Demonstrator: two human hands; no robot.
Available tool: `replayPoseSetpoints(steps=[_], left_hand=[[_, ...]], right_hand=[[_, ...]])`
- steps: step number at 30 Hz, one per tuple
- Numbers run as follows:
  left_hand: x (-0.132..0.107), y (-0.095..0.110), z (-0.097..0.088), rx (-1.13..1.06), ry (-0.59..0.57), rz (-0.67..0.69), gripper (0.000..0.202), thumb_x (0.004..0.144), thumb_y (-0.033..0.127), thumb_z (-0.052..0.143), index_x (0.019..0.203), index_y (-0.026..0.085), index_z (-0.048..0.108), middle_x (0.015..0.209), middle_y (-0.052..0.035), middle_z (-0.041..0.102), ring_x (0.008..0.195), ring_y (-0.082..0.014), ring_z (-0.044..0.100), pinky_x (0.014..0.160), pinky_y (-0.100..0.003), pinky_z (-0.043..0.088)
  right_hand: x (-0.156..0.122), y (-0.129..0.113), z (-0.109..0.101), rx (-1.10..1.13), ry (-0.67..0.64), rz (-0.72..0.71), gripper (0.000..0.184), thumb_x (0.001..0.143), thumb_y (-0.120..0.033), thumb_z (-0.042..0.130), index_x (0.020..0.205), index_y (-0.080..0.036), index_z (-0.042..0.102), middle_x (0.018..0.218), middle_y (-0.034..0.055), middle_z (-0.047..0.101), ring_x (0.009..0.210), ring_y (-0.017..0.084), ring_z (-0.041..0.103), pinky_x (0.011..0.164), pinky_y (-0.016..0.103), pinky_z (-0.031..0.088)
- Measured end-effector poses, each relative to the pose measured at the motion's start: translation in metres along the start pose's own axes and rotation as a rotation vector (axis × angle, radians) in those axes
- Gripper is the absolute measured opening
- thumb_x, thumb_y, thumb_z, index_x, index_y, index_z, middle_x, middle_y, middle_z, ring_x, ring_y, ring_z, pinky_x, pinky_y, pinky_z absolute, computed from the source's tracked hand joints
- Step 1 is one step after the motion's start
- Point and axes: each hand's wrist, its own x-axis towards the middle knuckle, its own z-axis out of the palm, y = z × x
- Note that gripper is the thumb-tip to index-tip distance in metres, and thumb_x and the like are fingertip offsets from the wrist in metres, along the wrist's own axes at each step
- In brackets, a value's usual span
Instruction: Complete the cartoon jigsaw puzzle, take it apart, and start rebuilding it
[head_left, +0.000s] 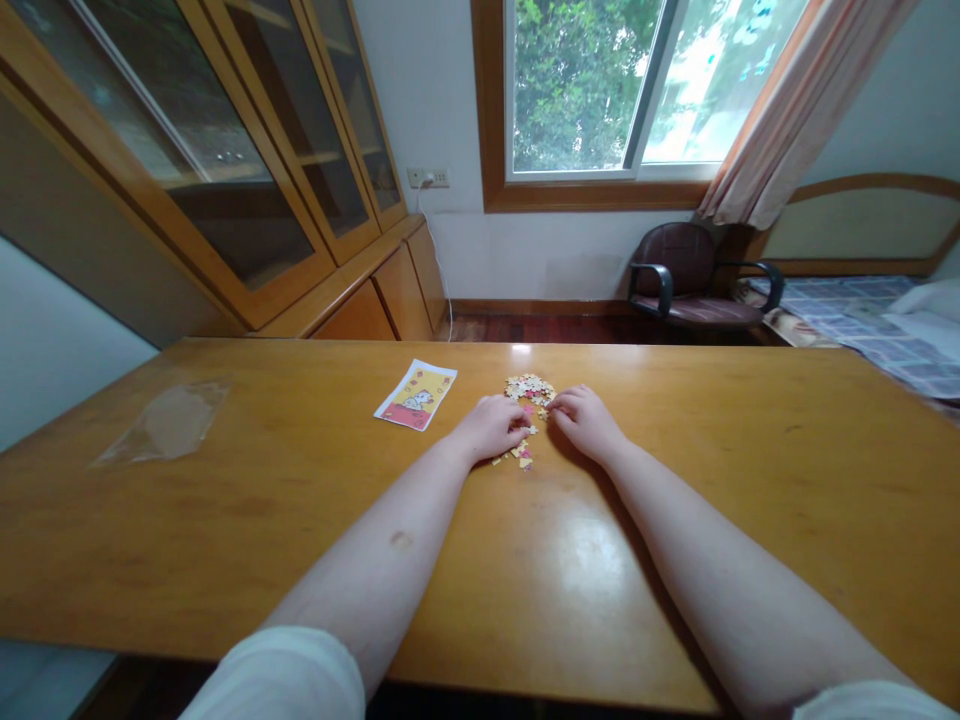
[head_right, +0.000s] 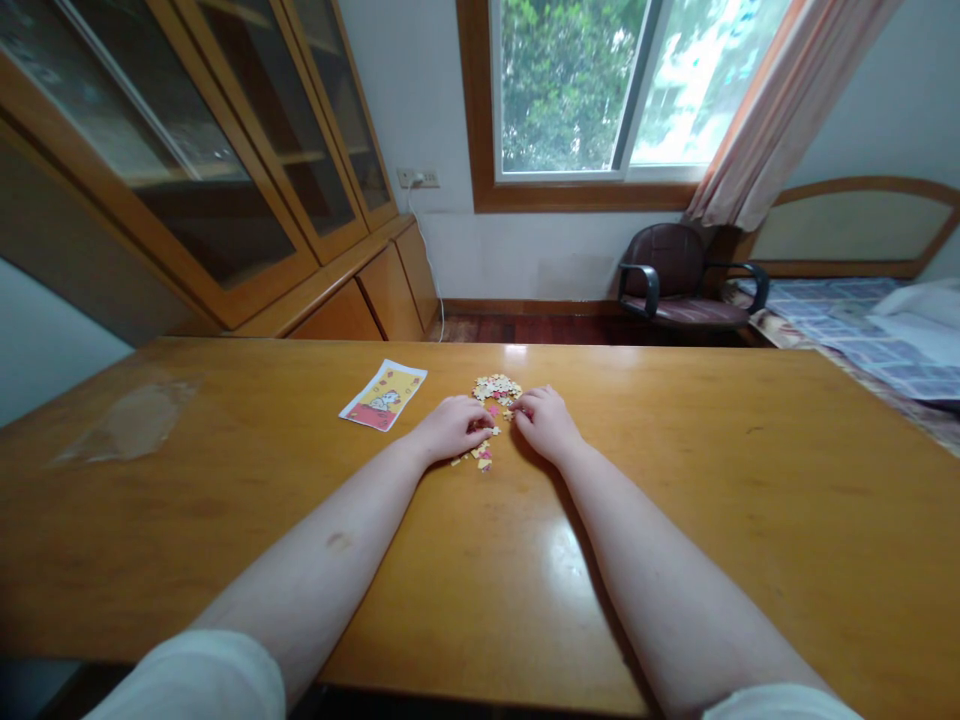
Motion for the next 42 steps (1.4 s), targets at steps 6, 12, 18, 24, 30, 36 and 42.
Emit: replayPoseSetpoints(steps=[6,12,18,24,30,36,42], left_hand=[[0.002,-0.001,0.000,0.023,-0.005,-0.004,0.020,0.087,0.029,0.053,0.082,0.021,0.070,0.086,-0.0030,0.071,0.084,-0.0183,0.060,0.078,-0.030,0.043],[0.001,0.000,-0.001,-0.005,0.066,-0.136,0.015,0.084,0.029,0.057,0.087,0.022,0.069,0.089,-0.0032,0.069,0.087,-0.0191,0.060,0.082,-0.032,0.044],[0.001,0.000,-0.002,-0.017,0.108,-0.198,0.019,0.086,0.027,0.051,0.088,0.021,0.070,0.087,-0.0039,0.067,0.086,-0.0194,0.059,0.081,-0.032,0.045],[0.001,0.000,-0.003,-0.042,0.102,-0.213,0.022,0.085,0.024,0.049,0.092,0.023,0.070,0.090,-0.0035,0.068,0.089,-0.0190,0.060,0.083,-0.032,0.045],[0.001,0.001,-0.003,-0.038,0.096,-0.215,0.022,0.085,0.025,0.049,0.088,0.021,0.070,0.089,-0.0041,0.068,0.088,-0.0193,0.060,0.083,-0.032,0.046],[0.002,-0.001,-0.003,-0.062,0.095,-0.208,0.021,0.084,0.024,0.049,0.088,0.020,0.069,0.090,-0.0045,0.069,0.089,-0.0191,0.060,0.084,-0.032,0.046],[0.002,-0.002,-0.002,-0.075,0.086,-0.218,0.021,0.084,0.025,0.049,0.088,0.021,0.069,0.091,-0.0046,0.069,0.089,-0.0195,0.060,0.084,-0.032,0.047]], right_hand=[[0.000,0.002,-0.001,0.065,0.104,0.041,0.020,0.081,-0.016,0.050,0.081,-0.021,0.070,0.084,0.0059,0.068,0.087,0.021,0.059,0.087,0.036,0.044],[-0.001,-0.007,-0.005,0.109,-0.105,-0.142,0.018,0.084,-0.022,0.054,0.080,-0.021,0.071,0.082,0.0050,0.070,0.083,0.019,0.059,0.085,0.036,0.043],[-0.003,-0.015,-0.010,-0.010,-0.232,-0.200,0.020,0.086,-0.035,0.056,0.083,-0.025,0.073,0.093,0.0035,0.070,0.097,0.021,0.057,0.104,0.050,0.025],[-0.003,-0.006,-0.004,-0.121,-0.142,-0.094,0.025,0.087,-0.038,0.053,0.085,-0.025,0.074,0.098,0.0073,0.068,0.098,0.023,0.056,0.103,0.049,0.029],[-0.007,-0.004,0.000,-0.122,-0.219,-0.065,0.032,0.082,-0.051,0.058,0.109,-0.038,0.068,0.136,0.0025,0.050,0.128,0.033,0.036,0.104,0.064,0.018],[-0.004,0.005,-0.002,-0.127,-0.059,0.007,0.022,0.083,-0.036,0.056,0.078,-0.026,0.074,0.112,0.0057,0.065,0.116,0.027,0.047,0.107,0.057,0.020],[-0.002,0.013,-0.002,-0.091,-0.038,0.048,0.024,0.081,-0.028,0.053,0.068,-0.025,0.073,0.106,0.0042,0.068,0.109,0.025,0.052,0.105,0.053,0.025]])
